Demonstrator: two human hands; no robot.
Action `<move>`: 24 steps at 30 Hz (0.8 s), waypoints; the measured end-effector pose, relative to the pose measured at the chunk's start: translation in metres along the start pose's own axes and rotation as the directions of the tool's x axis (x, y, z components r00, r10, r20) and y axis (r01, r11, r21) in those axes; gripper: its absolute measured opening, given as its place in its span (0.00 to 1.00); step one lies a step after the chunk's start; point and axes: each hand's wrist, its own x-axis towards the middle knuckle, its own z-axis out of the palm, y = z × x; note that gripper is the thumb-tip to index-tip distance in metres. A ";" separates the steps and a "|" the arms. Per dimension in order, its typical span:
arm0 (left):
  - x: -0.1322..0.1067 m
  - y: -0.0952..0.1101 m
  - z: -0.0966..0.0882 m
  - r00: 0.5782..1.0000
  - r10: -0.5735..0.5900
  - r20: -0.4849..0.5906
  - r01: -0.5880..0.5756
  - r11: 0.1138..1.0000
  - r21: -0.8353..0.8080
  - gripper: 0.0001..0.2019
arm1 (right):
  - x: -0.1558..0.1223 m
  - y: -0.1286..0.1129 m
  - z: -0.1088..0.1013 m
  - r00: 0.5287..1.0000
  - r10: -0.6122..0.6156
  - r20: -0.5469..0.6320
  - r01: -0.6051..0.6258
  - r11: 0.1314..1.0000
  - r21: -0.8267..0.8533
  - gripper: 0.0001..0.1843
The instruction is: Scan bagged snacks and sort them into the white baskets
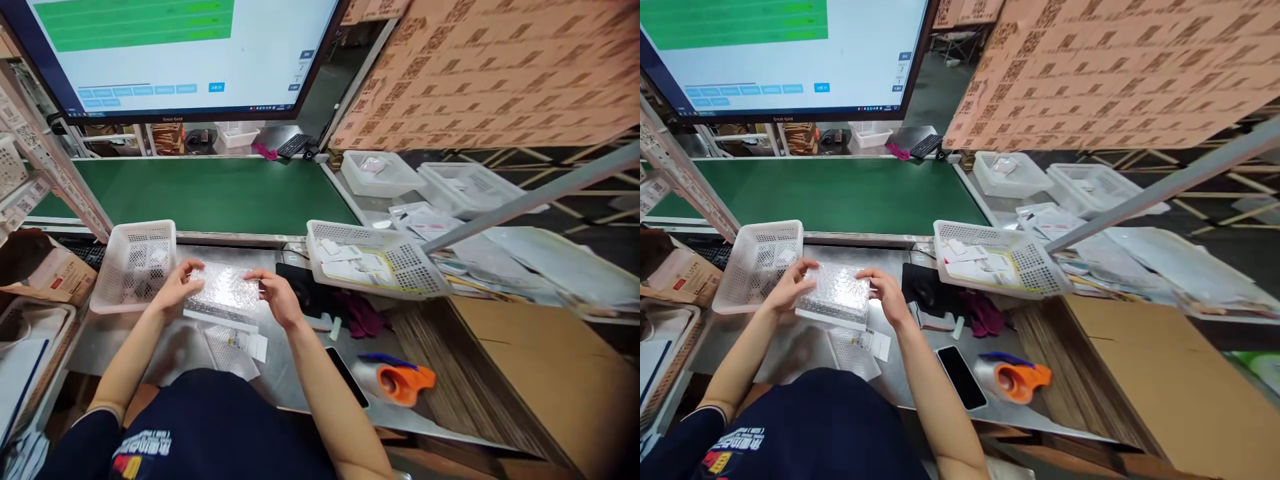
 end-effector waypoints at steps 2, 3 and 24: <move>0.001 -0.004 0.000 0.998 0.052 0.026 -0.052 0.999 0.011 0.36 | -0.006 0.000 -0.003 0.997 -0.060 0.052 0.064 0.994 -0.083 0.22; 0.002 -0.006 0.000 0.997 0.078 0.022 -0.078 0.997 0.002 0.41 | -0.010 0.000 -0.004 0.992 -0.101 0.078 0.111 0.986 -0.128 0.27; -0.002 0.053 -0.009 0.801 0.109 0.588 -0.334 0.898 0.288 0.53 | -0.043 -0.046 -0.038 0.929 -0.354 0.107 0.368 0.915 -0.167 0.28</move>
